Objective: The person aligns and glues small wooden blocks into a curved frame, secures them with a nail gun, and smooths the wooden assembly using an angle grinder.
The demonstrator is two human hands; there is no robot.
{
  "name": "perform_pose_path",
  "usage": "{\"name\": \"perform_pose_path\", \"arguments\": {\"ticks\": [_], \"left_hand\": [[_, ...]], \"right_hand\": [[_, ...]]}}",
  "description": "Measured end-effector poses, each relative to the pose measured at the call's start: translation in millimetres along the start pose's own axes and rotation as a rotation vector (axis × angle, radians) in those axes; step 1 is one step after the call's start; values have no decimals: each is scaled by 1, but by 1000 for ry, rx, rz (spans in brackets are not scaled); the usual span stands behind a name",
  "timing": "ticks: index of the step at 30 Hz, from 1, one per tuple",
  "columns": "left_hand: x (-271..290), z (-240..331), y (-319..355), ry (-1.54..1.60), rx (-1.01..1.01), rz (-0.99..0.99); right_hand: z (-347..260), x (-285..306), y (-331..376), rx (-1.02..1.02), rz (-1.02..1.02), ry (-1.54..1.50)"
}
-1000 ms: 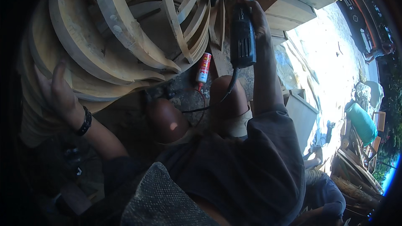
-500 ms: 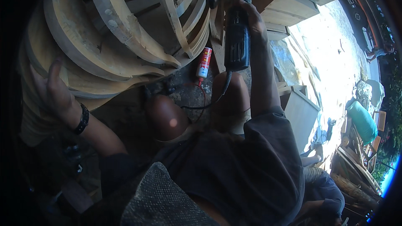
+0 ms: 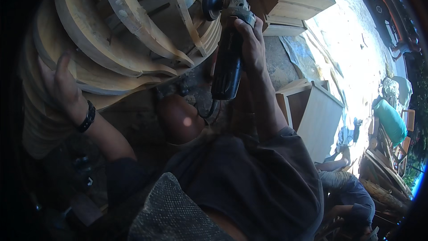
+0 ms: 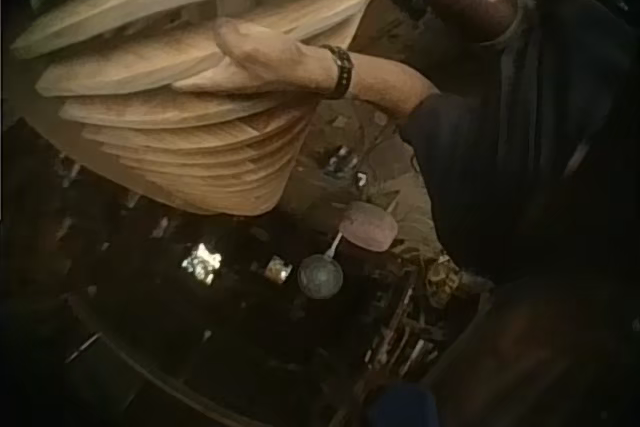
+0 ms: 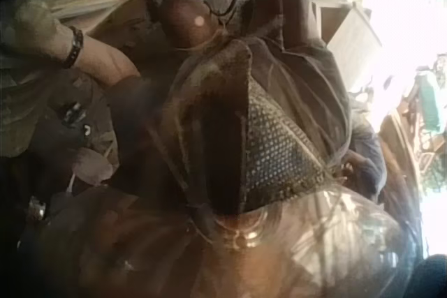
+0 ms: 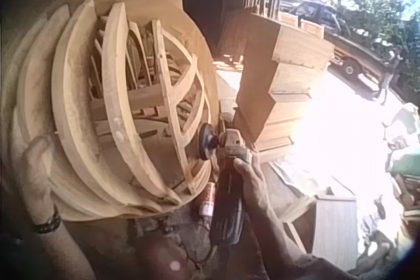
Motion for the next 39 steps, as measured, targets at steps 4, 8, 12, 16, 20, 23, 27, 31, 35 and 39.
{"name": "perform_pose_path", "arguments": {"ticks": [4, 8, 12, 16, 20, 23, 27, 31, 35, 39], "left_hand": [[8, -10, -7, -67, -32, -53], [9, -13, -7, -179, -78, -139], [2, -6, -2, 20, 25, -15], [6, -13, -2, -73, -33, 25], [11, -13, -1, -135, 48, 46], [11, -16, 2, -169, 72, 62], [15, -17, 5, -222, 101, 75], [20, -18, 9, -268, 149, 78], [15, -15, 8, -228, 190, 99], [8, -13, 6, -149, 225, 117]], "right_hand": [[25, 12, 15, 133, 98, 103], [37, 29, 8, 119, 122, -30], [41, 31, 4, 124, 109, 61], [27, 15, 0, 54, 148, -10], [13, 30, -38, 61, 53, 1], [10, 48, -65, 53, 94, 99], [5, 57, -88, -8, -22, -6], [1, 73, -134, 1, -43, 7], [4, 84, -138, 60, -50, 200], [-6, 59, -76, -60, 26, 54]]}}
Point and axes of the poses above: each hand's wrist, its own y-axis away from the middle knuckle, its own x-axis out of the back of the hand, z = x × y, the point moved 2 cm from there along -y, towards the middle knuckle, and after that the axes turned 9 degrees about -y, right-handed, at the moved point
